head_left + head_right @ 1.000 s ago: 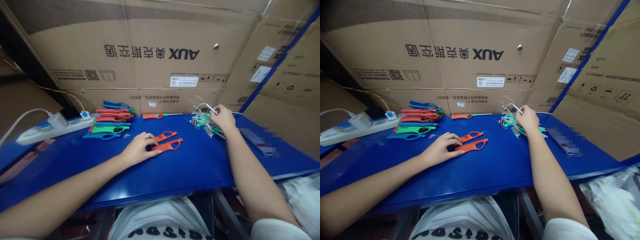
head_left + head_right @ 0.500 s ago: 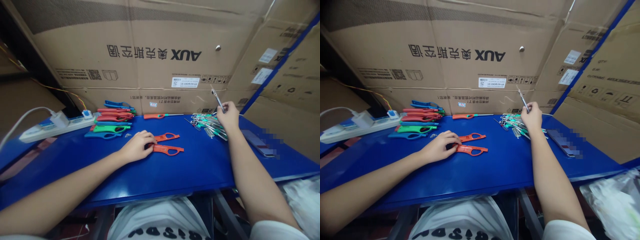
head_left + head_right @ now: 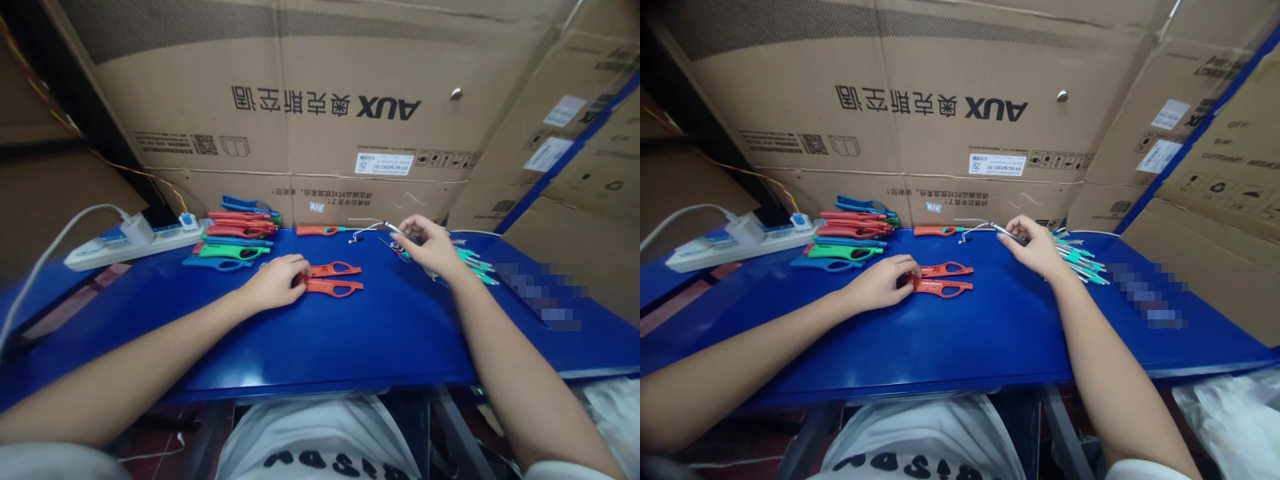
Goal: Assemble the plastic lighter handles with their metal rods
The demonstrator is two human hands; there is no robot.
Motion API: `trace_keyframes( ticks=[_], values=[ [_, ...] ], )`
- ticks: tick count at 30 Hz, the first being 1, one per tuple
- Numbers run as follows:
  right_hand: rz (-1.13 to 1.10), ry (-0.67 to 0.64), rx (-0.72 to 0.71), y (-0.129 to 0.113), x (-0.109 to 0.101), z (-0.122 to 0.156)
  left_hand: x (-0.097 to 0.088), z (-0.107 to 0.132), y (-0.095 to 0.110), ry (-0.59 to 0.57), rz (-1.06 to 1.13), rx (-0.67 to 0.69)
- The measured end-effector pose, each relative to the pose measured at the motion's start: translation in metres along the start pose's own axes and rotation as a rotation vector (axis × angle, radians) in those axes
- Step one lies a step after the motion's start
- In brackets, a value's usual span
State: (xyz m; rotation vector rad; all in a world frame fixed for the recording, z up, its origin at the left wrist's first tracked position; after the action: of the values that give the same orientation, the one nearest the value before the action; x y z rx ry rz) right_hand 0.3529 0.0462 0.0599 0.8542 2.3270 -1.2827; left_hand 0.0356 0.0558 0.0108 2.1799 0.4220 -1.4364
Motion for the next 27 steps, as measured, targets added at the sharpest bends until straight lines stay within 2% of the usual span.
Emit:
trace_keyframes(
  ticks=[5,11,18,22,24,27],
  values=[
    [0.196,-0.074,-0.170,-0.025,0.022,0.009,0.000,0.001,-0.004,0.019,-0.019,-0.069],
    [0.226,-0.129,-0.295,-0.040,0.040,0.016,-0.001,0.000,-0.007,0.009,-0.002,-0.079],
    [0.269,-0.141,-0.318,-0.037,0.040,0.017,-0.005,-0.001,-0.005,0.102,-0.054,-0.064],
    [0.282,-0.124,-0.330,-0.037,0.038,0.016,0.001,-0.003,-0.015,0.090,-0.027,-0.061],
    [0.282,-0.118,-0.333,-0.037,0.037,0.015,0.004,-0.003,-0.024,0.080,0.050,-0.110],
    [0.281,-0.116,-0.331,-0.037,0.036,0.015,0.004,-0.003,-0.034,0.140,0.166,-0.209]
  ],
)
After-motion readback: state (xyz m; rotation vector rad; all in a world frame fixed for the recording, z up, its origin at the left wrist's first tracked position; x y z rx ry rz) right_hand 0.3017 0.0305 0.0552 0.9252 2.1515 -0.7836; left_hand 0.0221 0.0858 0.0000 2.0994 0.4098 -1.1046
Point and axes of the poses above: each hand's wrist, its own z-axis away from the middle knuckle, its own x-axis out of the palm, y = z × x, the point moved 4 cm from there along -z, towards the middle knuckle, and after that the axes turned 6 degrees about x, right-handed, at the moved point
